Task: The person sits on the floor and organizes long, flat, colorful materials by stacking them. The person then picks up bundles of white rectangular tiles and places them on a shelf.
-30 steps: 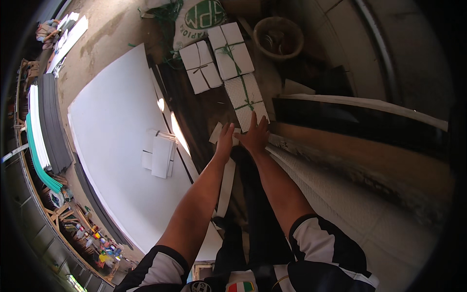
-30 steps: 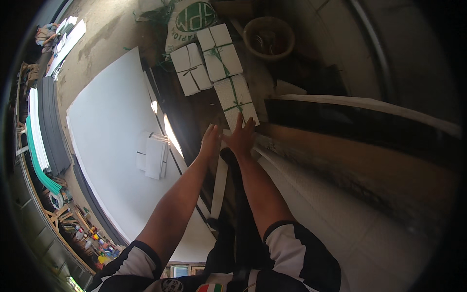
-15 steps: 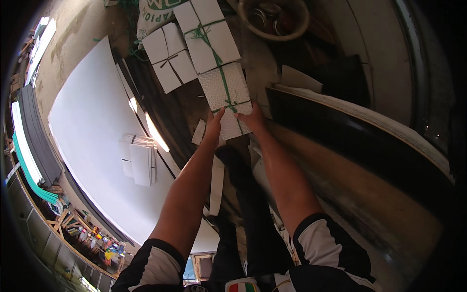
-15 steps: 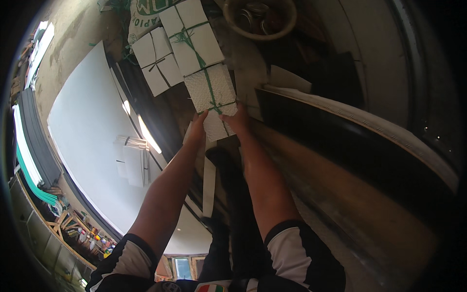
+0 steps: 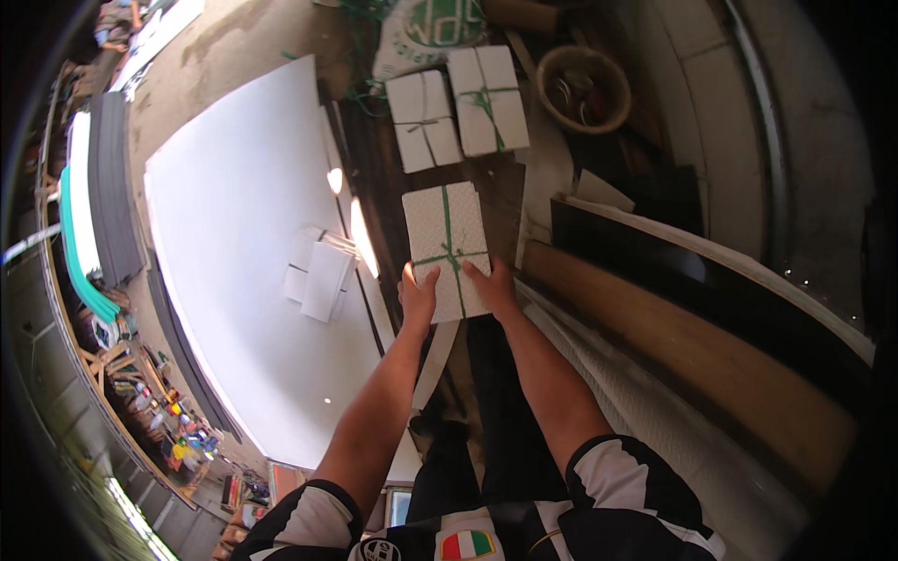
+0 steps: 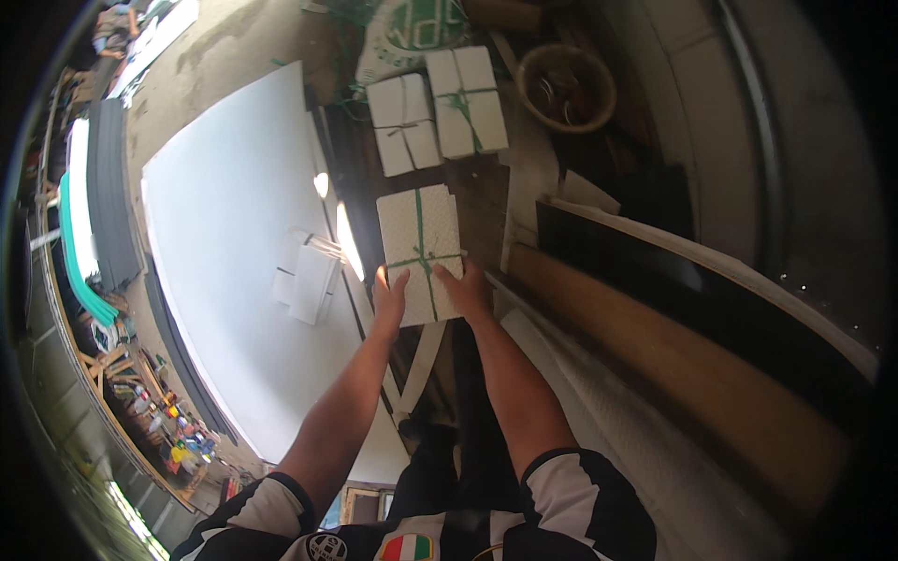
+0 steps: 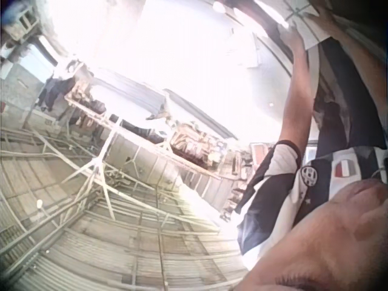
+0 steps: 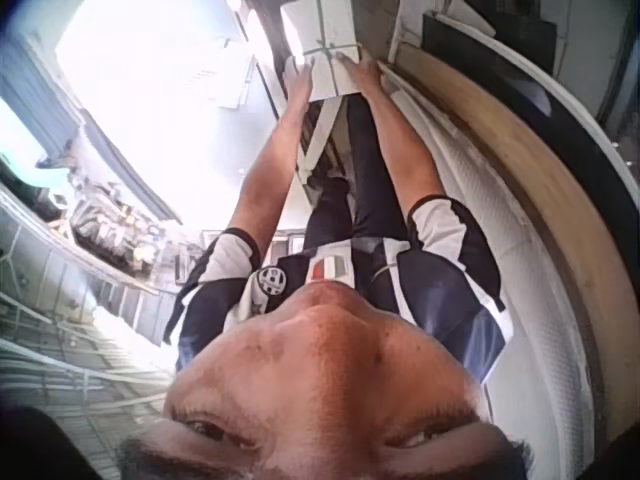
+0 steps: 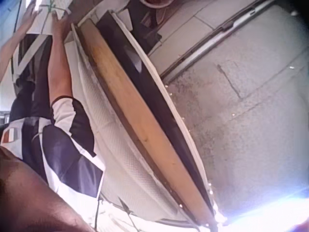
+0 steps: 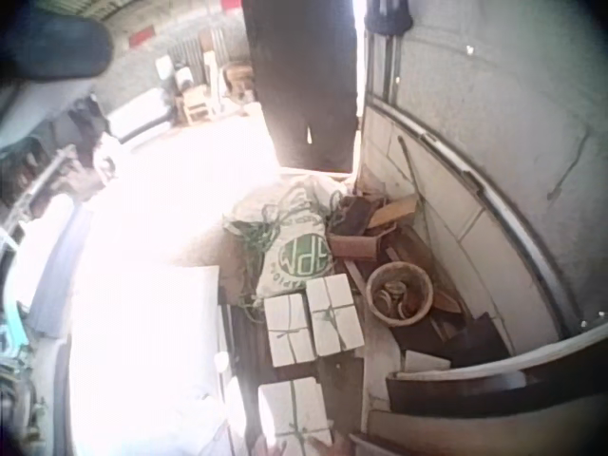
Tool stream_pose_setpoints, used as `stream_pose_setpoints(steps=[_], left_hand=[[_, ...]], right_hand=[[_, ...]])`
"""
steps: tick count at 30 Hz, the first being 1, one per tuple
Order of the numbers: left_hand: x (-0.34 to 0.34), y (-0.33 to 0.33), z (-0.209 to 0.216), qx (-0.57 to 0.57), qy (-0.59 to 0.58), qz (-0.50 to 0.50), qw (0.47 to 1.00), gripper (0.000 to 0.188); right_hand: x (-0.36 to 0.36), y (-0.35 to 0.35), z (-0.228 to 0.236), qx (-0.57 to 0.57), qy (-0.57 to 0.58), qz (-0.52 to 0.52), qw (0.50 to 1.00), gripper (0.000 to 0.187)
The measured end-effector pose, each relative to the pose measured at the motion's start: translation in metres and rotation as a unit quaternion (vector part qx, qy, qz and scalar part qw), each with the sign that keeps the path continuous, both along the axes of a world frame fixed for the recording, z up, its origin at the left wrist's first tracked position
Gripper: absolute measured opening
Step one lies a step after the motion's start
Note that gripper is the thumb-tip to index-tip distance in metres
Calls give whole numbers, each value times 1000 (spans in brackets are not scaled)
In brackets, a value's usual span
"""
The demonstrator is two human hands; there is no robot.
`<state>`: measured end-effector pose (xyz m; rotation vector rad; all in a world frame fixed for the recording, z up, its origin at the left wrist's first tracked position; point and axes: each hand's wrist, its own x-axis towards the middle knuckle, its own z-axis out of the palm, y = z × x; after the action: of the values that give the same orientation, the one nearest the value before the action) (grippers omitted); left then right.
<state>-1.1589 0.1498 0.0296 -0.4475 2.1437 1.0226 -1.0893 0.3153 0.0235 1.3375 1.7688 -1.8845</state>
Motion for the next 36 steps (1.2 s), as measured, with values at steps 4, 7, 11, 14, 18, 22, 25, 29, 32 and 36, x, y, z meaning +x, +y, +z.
stream_pose_setpoints(steps=[4, 7, 11, 14, 18, 22, 25, 29, 32, 36], left_hand=[[18, -56, 62, 66, 62, 100, 991, 74], [32, -89, 108, 66, 112, 161, 978, 63], [60, -151, 169, 88, 214, 239, 943, 51], [83, -204, 205, 75, 255, 349, 899, 48], [128, -305, 223, 88, 187, 324, 923, 68], [180, -352, 296, 360, 123, 389, 839, 84], [259, -445, 280, 376, 201, 421, 800, 81], [378, -525, 285, 377, 224, 534, 723, 78], [426, -551, 334, 360, 309, 571, 670, 80], [521, -607, 348, 366, 386, 608, 590, 80]], right_hand=[[-11, -37, 59, 2, 64, 55, 996, 53], [-18, -66, 101, -27, 108, 93, 989, 52], [-8, -122, 154, -59, 134, 135, 980, 52], [1, -173, 201, -152, 190, 125, 962, 49], [28, -250, 252, -146, 210, 220, 942, 46], [62, -316, 275, -82, 239, 288, 924, 49], [103, -413, 318, -59, 255, 390, 883, 53], [173, -527, 325, -192, 230, 467, 832, 45], [211, -573, 344, -189, 207, 546, 790, 56], [290, -660, 387, -208, 173, 595, 757, 79]])
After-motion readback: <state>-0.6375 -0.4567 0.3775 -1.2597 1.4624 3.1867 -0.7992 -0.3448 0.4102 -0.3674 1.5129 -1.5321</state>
